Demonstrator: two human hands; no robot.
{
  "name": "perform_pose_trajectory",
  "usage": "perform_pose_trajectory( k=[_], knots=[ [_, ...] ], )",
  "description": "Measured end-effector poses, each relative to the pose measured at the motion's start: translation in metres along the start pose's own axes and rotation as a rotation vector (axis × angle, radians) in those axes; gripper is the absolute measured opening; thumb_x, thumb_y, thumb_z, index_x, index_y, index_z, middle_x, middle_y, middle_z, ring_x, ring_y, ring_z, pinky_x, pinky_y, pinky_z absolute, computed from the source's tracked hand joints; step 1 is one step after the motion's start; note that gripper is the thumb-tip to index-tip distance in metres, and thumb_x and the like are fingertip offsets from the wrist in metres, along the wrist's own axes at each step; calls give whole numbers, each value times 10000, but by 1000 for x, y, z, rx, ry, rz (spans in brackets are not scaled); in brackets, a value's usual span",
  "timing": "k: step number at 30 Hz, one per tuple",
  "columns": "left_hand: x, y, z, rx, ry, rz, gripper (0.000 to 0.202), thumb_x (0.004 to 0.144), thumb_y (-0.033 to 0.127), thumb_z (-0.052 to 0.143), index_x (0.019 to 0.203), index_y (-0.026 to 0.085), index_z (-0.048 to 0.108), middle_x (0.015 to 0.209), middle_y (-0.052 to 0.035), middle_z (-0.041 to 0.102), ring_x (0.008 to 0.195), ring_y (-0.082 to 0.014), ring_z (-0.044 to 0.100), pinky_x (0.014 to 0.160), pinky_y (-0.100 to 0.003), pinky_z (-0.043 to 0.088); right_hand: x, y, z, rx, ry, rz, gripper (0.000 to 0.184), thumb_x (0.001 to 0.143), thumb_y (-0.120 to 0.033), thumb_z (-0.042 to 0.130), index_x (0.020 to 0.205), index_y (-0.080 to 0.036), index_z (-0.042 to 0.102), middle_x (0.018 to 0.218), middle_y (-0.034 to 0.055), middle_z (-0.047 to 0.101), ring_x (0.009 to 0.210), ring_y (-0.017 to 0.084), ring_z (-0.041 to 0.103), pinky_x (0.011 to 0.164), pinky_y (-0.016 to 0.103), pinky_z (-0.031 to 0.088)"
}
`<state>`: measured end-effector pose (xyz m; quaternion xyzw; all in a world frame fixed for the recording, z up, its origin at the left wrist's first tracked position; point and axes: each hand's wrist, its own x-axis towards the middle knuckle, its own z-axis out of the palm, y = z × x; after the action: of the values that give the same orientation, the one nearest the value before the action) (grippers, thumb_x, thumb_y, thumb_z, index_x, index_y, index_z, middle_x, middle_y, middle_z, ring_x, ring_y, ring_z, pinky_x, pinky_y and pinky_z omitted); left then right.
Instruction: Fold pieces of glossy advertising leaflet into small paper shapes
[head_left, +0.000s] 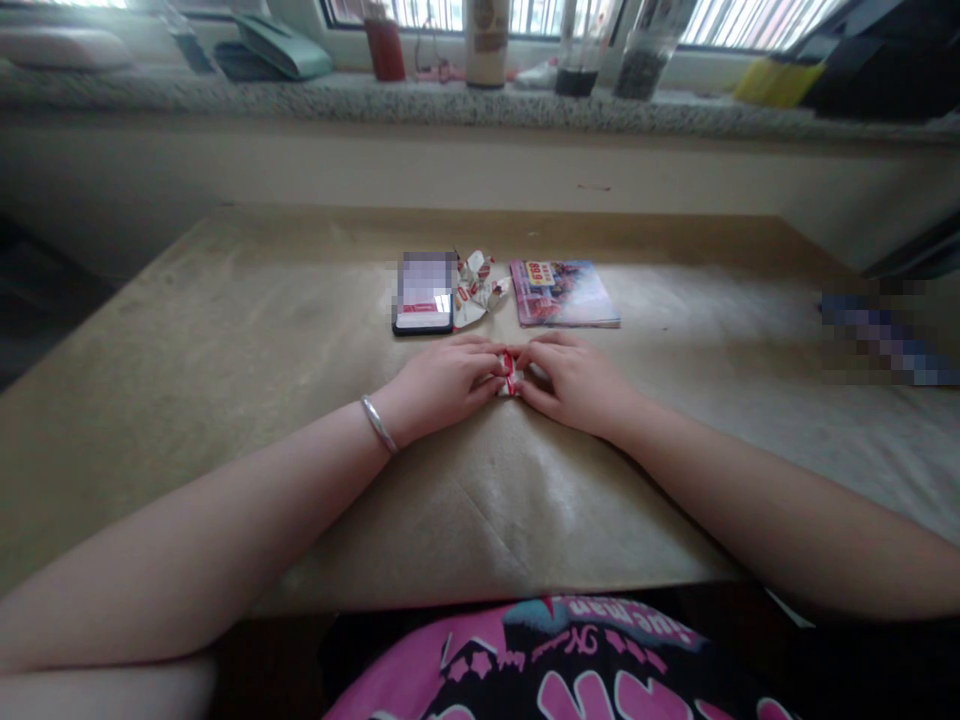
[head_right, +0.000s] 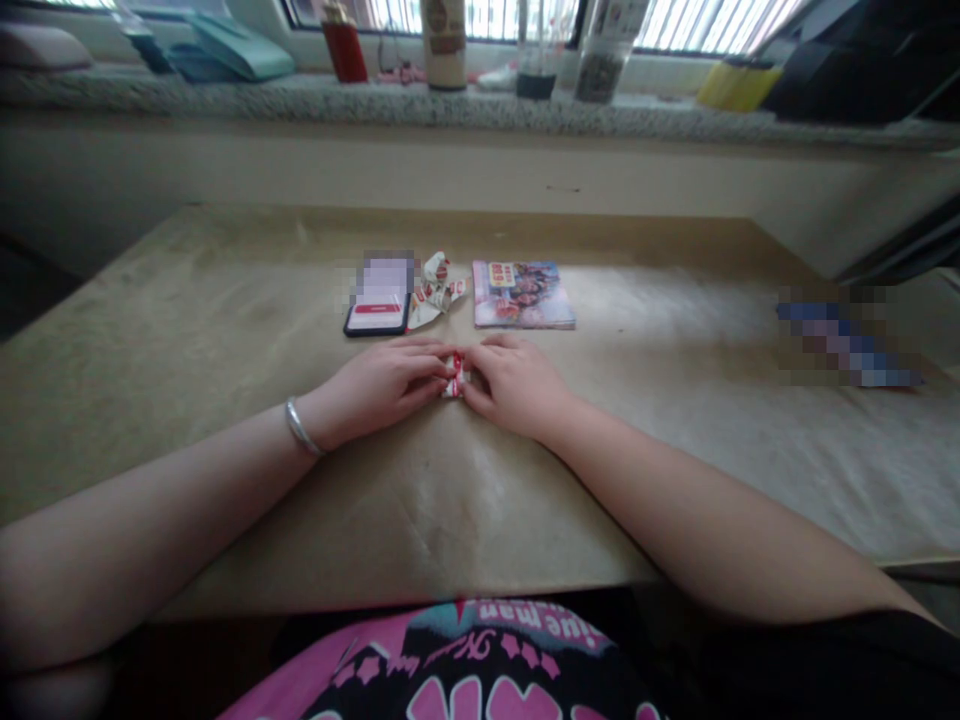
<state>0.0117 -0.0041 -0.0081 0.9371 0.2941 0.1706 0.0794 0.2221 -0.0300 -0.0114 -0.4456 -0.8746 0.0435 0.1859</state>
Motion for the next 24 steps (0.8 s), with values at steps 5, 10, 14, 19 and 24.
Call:
perform_pose_trajectory(
  k=[5,10,14,19,24],
  knots=[
    [1,5,2,24,-11,-87,212,906,326,553,998,180,677,1228,-75,651,1141,-234,592,1033,-415,447,-1,4,5,71,19,15,220,843,-321,571,1007,-182,619,1151,108,688,1130,284,569,983,424,444],
    [-3,15,4,70,3,-251,366,907,331,531,1190,103,577,1284,-155,588,1229,-275,525,1085,-444,408,0,10,9,102,65,77,432,777,-353,646,1158,-153,610,1260,143,639,1202,297,544,1037,462,412],
    [-5,18,5,-1,28,-255,403,890,313,544,1245,122,535,1298,-147,579,1260,-276,506,1127,-468,361,0,13,10,92,39,40,374,806,-347,625,1130,-161,643,1335,148,598,1265,291,516,1081,477,372],
    [-4,14,9,-248,154,-310,560,824,277,644,1323,134,434,1233,-134,612,1165,-243,574,1059,-443,441,0,15,11,231,93,59,197,806,-304,636,967,-199,678,1242,115,660,1176,264,583,1029,465,412],
    [-2,12,13,-642,247,-302,629,790,160,653,1354,155,374,1026,-60,648,929,-133,649,892,-298,544,1,11,9,466,177,100,66,802,-268,633,806,-202,645,1058,78,721,1005,224,640,935,410,455]
  ],
)
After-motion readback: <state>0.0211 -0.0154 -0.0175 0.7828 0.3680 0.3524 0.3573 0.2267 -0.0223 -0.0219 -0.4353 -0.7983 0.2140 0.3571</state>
